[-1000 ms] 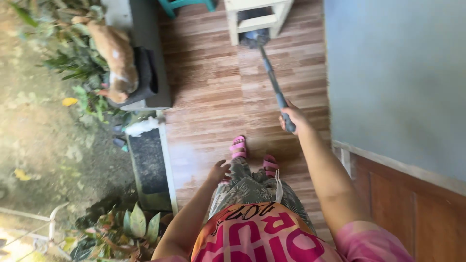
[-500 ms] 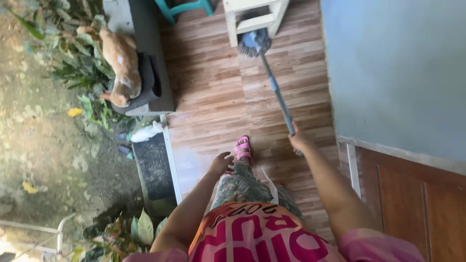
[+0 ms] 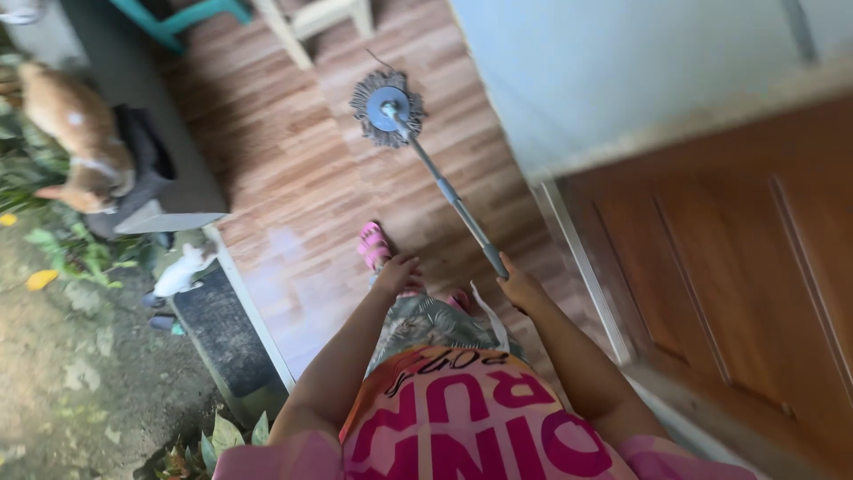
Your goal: The recorder mops the tiled floor of an entryway area, moving small furniture and stools to reach all spots.
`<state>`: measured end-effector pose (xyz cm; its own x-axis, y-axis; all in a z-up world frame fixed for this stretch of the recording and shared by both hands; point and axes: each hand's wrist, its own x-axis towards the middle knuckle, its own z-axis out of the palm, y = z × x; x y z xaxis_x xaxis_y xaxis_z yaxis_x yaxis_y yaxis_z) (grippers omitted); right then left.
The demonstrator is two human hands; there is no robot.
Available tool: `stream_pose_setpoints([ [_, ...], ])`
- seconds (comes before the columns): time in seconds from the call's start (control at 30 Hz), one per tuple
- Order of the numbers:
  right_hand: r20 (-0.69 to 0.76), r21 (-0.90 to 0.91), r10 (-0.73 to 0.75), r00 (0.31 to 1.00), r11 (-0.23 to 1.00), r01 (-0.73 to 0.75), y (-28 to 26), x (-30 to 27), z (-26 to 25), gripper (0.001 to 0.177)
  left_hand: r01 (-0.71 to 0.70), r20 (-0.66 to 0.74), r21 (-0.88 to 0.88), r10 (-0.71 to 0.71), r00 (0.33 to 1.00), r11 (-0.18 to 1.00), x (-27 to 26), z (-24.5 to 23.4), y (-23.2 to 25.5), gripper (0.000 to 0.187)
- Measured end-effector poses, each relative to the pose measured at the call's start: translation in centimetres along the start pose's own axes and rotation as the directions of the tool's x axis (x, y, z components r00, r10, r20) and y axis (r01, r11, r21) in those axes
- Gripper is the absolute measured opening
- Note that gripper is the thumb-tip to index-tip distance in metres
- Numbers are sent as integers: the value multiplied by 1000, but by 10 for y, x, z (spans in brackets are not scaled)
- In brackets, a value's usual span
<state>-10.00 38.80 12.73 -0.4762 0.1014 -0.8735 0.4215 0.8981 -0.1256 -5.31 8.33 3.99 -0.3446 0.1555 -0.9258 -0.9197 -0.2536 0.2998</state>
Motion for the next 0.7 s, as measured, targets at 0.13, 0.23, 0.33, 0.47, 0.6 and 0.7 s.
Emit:
stream_pose_setpoints([
  [0.13,76,319,100,992,940,-119,71,-52,6,76,6,133,73,-16,991,997,15,80,-27,55],
  [0.23,119,446,132,984,879,-172,127,-82,17,77,-35,248,180,-11,969,983,19,133,-41,58],
  [0.33,115,450,191,975,865,-223,162,-106,37,79,-195,308,347,85,948,917,12,160,-45,59],
  [0.47,163,589,185,969,770,-246,176,-121,51,80,-161,323,403,24,946,901,-6,159,-36,59],
  [0.6,218,736,48,975,648,-196,154,-110,44,74,-85,268,352,-13,963,932,15,123,-50,57],
  [0.7,259,718,97,961,646,-259,122,-94,22,71,49,214,249,-105,971,967,13,99,-37,56],
])
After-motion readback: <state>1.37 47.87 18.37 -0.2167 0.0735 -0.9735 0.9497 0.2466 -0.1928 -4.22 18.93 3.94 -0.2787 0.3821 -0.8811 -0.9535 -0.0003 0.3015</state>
